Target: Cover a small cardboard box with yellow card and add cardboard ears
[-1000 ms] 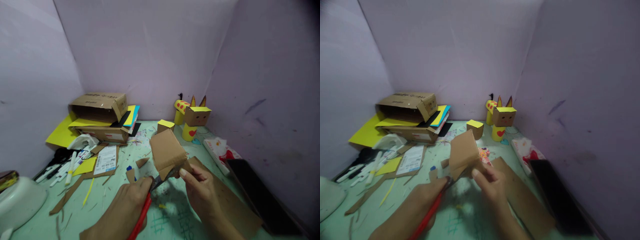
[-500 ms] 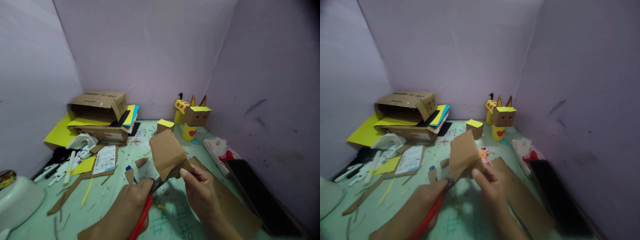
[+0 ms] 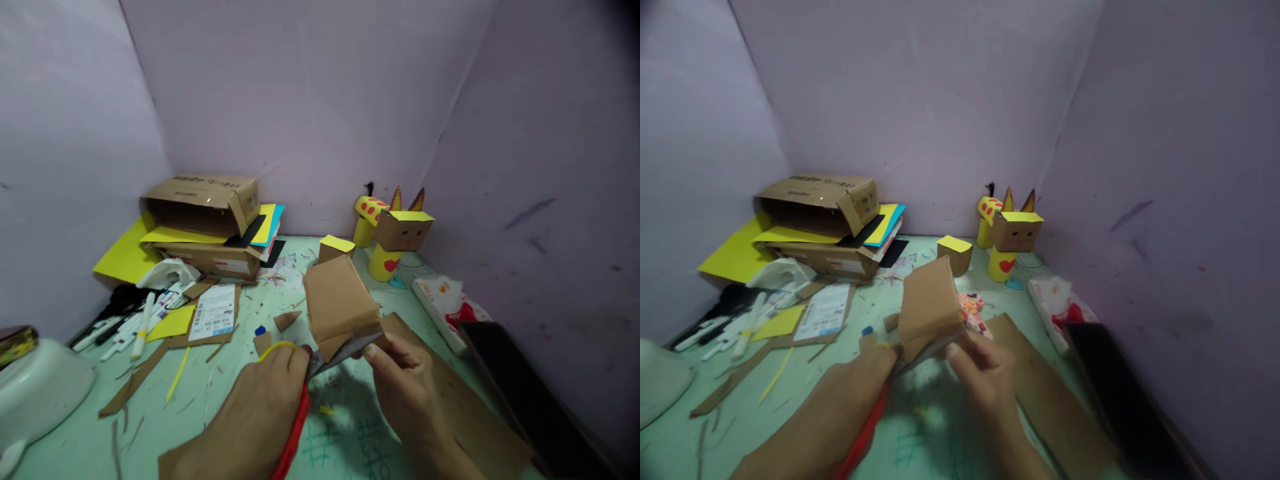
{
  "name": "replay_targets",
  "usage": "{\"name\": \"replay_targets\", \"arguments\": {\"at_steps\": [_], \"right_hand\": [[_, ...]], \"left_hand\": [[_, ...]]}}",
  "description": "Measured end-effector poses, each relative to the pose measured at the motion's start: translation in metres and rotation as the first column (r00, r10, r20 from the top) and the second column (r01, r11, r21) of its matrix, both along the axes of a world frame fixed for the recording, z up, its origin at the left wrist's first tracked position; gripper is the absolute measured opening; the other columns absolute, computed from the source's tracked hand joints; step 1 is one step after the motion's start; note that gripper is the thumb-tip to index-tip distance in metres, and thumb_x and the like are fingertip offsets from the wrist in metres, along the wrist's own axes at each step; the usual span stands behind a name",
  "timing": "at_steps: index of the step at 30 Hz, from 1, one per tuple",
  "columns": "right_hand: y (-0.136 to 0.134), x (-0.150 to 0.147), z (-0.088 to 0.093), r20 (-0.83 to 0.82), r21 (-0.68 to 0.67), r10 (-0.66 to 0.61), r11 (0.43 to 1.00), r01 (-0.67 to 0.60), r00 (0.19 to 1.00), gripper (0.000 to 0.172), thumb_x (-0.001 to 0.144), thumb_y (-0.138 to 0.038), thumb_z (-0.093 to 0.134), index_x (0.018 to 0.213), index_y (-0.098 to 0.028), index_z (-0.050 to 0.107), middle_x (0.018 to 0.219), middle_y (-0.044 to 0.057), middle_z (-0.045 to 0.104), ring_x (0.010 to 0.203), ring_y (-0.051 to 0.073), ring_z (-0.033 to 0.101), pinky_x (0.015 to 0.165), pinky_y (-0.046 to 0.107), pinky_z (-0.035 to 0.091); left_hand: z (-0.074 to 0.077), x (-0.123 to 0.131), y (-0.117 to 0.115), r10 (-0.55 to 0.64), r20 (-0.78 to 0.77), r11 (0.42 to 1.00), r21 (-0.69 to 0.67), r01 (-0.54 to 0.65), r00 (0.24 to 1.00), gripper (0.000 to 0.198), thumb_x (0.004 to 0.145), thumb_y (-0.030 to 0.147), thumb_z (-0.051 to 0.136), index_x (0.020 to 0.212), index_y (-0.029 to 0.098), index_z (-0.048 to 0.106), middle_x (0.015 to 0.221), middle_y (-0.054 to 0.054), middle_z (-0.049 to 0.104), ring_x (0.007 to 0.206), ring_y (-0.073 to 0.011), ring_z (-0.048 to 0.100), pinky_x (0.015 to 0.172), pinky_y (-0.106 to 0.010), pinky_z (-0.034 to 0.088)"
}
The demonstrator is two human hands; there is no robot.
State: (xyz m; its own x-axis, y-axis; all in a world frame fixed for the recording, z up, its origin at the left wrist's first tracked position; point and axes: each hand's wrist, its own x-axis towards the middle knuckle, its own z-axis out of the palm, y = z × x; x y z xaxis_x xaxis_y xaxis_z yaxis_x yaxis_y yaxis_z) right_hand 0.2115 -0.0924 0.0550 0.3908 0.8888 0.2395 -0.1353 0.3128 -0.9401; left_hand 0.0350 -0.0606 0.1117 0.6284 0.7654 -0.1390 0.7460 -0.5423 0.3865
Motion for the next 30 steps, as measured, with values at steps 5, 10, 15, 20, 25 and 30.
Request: {"name": "replay_targets", "arguments": {"at_steps": [5,10,15,20,25,30], "right_hand": [[0.001,0.002,-0.003,-0.009,0.012,0.021,1.0,-0.021,1.0,0.021,0.069,-0.033,0.068,0.081,-0.018,0.074,0.069,0.005,0.068,0.065,0.021,0.059,0.059,0.031,0.046],[-0.001,-0.001,-0.003,-0.003,0.009,-0.019,1.0,0.019,1.0,0.018,0.069,-0.033,0.068,0.077,-0.018,0.074,0.066,0.004,0.066,0.06,0.019,0.058,0.057,0.03,0.045],[-0.002,-0.003,-0.002,-0.043,0.006,-0.032,0.999,0.032,0.999,0.018,0.07,-0.034,0.068,0.075,-0.018,0.073,0.065,0.004,0.065,0.062,0.019,0.057,0.058,0.029,0.045],[-0.003,-0.004,-0.001,-0.078,0.004,-0.016,1.0,0.016,0.997,0.015,0.069,-0.033,0.069,0.073,-0.019,0.072,0.062,0.003,0.063,0.061,0.018,0.057,0.059,0.029,0.046],[-0.002,-0.006,0.002,-0.097,0.012,-0.031,0.999,0.032,0.995,0.013,0.068,-0.031,0.069,0.065,-0.019,0.069,0.061,0.002,0.06,0.061,0.017,0.054,0.06,0.027,0.047],[-0.002,-0.006,0.004,-0.107,-0.005,-0.023,1.0,0.022,0.994,0.013,0.068,-0.032,0.07,0.066,-0.019,0.069,0.06,0.001,0.059,0.062,0.016,0.055,0.061,0.026,0.046]], "left_hand": [[0.002,0.002,-0.001,0.009,-0.077,1.0,0.018,-0.007,0.997,0.033,0.081,0.009,0.035,0.108,0.019,0.052,0.104,-0.01,0.06,0.082,-0.0194,0.057,0.066,-0.028,0.042],[-0.002,-0.003,-0.001,-0.028,-0.108,0.999,0.04,0.032,0.994,0.04,0.076,0.002,0.032,0.106,0.019,0.052,0.093,-0.008,0.063,0.082,-0.0212,0.057,0.073,-0.034,0.043],[-0.001,-0.001,-0.001,-0.028,-0.092,1.0,0.002,0.029,0.995,0.04,0.076,0.001,0.032,0.105,0.019,0.053,0.083,-0.007,0.064,0.075,-0.0196,0.057,0.073,-0.033,0.043],[-0.003,-0.001,0.001,-0.055,-0.071,0.998,-0.025,0.053,0.996,0.04,0.075,0.002,0.033,0.107,0.018,0.052,0.098,-0.01,0.065,0.078,-0.0203,0.06,0.071,-0.033,0.044],[-0.015,0.0,0.005,-0.07,-0.093,0.998,-0.008,0.069,0.993,0.04,0.071,0.006,0.041,0.108,0.018,0.051,0.098,-0.011,0.065,0.081,-0.0231,0.062,0.072,-0.035,0.047],[-0.023,0.0,0.006,-0.09,-0.077,0.996,0.017,0.091,0.993,0.039,0.068,0.007,0.042,0.104,0.017,0.051,0.094,-0.01,0.067,0.08,-0.0244,0.063,0.071,-0.035,0.047]]}}
